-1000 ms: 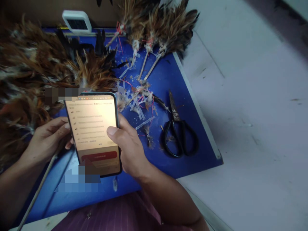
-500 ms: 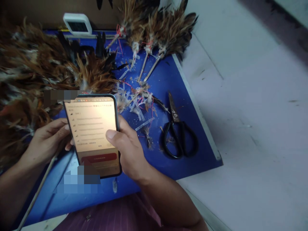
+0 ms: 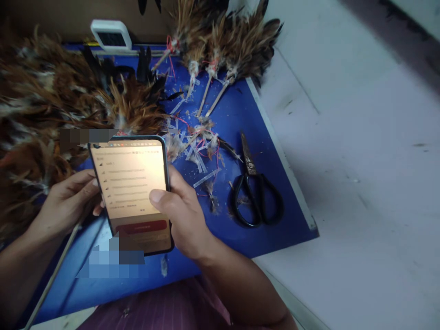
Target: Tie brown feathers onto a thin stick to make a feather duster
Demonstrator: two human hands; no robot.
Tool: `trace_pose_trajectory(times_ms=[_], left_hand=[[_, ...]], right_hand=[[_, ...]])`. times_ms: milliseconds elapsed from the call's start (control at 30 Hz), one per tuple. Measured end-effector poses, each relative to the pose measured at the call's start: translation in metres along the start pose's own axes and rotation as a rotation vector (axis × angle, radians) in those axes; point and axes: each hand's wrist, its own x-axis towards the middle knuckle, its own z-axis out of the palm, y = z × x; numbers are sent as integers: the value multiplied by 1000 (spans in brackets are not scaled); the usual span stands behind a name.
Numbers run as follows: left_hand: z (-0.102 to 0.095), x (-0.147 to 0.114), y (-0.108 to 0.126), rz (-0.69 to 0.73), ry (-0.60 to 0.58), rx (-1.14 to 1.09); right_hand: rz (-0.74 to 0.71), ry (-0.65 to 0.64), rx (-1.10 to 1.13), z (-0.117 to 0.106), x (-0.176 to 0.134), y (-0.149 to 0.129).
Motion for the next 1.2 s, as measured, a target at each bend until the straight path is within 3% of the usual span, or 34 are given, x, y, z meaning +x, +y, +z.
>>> trace_pose_trajectory(times_ms=[533,900,1200], left_hand=[[1,1,0,10,-7,4],[-1,-2,-3,-58,28,2],[0,-1,-2,-55,25,-12]], right_hand=[[3,-32,-19,0,-1,1],[8,82,-88,4,0,0],[17,88,-41,3,-1,-1]])
